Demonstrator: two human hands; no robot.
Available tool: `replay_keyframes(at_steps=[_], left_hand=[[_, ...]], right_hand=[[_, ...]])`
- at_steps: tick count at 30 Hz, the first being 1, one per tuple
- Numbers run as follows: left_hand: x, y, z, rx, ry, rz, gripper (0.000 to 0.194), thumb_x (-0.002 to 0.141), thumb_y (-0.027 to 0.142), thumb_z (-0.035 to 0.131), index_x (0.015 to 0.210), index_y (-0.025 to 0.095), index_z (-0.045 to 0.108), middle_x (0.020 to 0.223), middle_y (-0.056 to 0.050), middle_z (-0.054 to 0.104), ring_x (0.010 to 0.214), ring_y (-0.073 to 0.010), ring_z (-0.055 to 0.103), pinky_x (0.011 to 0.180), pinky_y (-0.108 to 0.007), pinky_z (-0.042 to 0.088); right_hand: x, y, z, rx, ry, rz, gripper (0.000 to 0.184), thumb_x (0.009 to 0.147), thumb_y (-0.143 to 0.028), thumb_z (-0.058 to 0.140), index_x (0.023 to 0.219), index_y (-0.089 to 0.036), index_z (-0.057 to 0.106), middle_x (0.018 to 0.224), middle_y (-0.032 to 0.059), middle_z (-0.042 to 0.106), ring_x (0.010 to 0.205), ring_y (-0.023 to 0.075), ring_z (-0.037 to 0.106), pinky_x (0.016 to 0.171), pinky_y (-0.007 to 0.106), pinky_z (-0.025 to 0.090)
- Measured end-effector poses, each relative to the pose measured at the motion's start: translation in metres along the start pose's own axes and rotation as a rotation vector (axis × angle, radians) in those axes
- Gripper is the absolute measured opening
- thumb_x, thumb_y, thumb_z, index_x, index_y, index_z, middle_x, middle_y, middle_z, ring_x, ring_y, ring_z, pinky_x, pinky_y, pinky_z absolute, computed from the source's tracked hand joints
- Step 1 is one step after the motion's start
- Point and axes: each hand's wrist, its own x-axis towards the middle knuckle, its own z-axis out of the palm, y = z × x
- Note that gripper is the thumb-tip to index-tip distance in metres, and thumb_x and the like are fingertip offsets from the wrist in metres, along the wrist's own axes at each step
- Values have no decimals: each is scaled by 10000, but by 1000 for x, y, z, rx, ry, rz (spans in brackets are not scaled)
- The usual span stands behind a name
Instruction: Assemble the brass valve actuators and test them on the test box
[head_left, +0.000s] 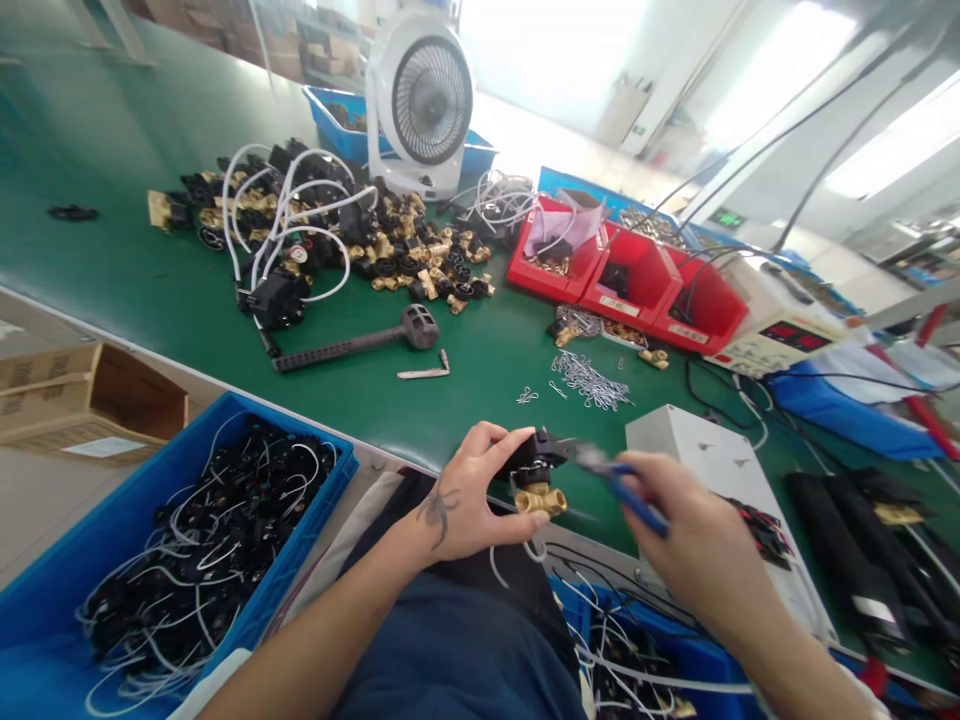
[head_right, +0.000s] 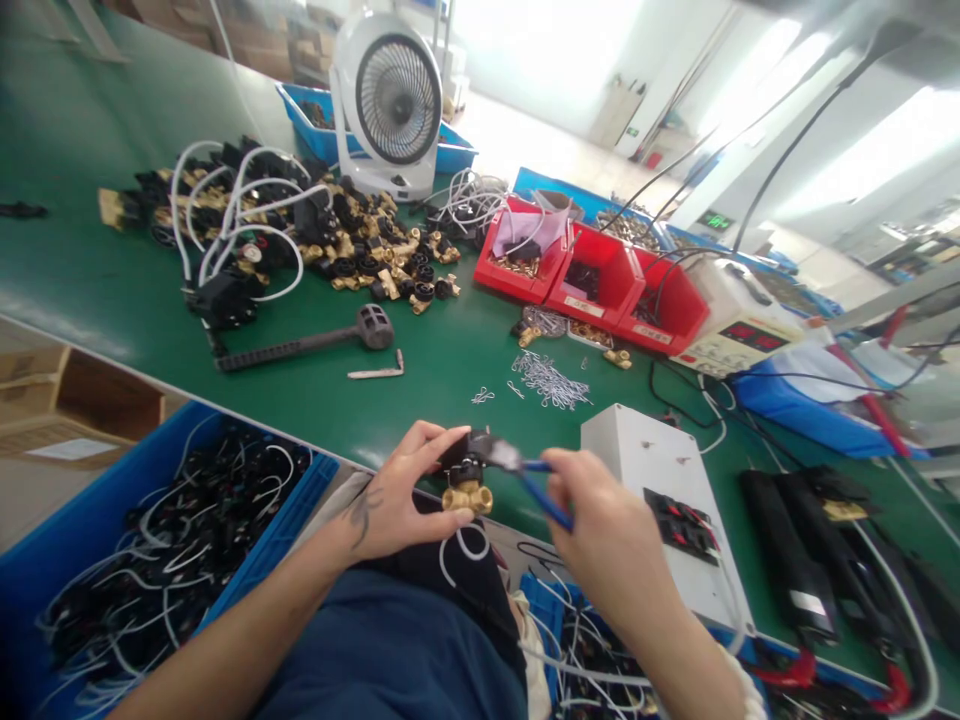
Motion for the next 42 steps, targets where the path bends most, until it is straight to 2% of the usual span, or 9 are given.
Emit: replay_keyframes(at_steps=[3,8,13,18,23,29,34,39,42], left_hand=[[0,0,0,-1,2,3,779,770,342,781,1466,166,479,1252,-111,514,1178,-255,549,1061,-464,517],[1,-1,2,19,-1,17,781,774,349,782,1473,188,474,1246,-103,515,1170,-250,545,1040,-447,531],[1,1,2,25,9,4,782,755,343,791,1461,216,479,1236,-97,516,1166,-262,549,1039,-473,530],[1,0,1,35,10,35,774,775,349,782,1468,199,472,1236,-99,516,1158,-253,551,1030,-450,537],[0,1,1,33,4,14,775,768,336,785,1462,181,475,1242,-106,518,1172,-260,550,1055,-465,524],[0,1,3,32,17,11,780,764,348,796,1465,236,475,1241,-88,522,1163,-251,557,1037,-444,538],[1,-1,5,49,29,24,773,756,360,789,1451,209,488,1221,-94,526,1152,-259,559,1039,-458,533],[1,-6,10,38,80,65,785,738,377,798,1450,248,495,1208,-80,542,1119,-249,571,1005,-436,549],[1,-5,10,50,73,65,774,742,377,789,1446,238,499,1214,-85,540,1126,-253,569,1008,-437,546]], right_hand=[[1,5,1,-2,-230,-157,221,903,-154,471,967,-214,674,779,34,689,587,174,633,525,276,437],[0,5,-6,0,187,128,125,952,-276,568,1040,-221,638,846,50,699,676,195,659,610,289,485],[4,7,-4,-30,-284,-101,204,896,-194,483,968,-225,671,747,30,675,549,172,595,500,280,403],[0,5,-7,10,178,123,105,947,-295,579,1009,-229,632,788,21,688,595,166,625,547,264,458],[2,6,-2,-66,-255,-162,211,876,-144,455,923,-210,650,736,30,681,533,177,619,470,273,396],[1,0,-8,-16,202,72,97,926,-242,576,1013,-222,614,870,51,702,647,190,645,579,293,473],[3,2,3,29,-334,-97,199,871,-144,469,937,-216,643,779,34,697,592,179,647,515,274,446],[4,5,-7,25,122,90,129,946,-295,554,1027,-228,630,840,45,694,652,188,643,584,287,481],[4,4,-4,-30,-104,-1,155,913,-202,481,953,-230,628,747,32,668,577,182,614,511,279,421]])
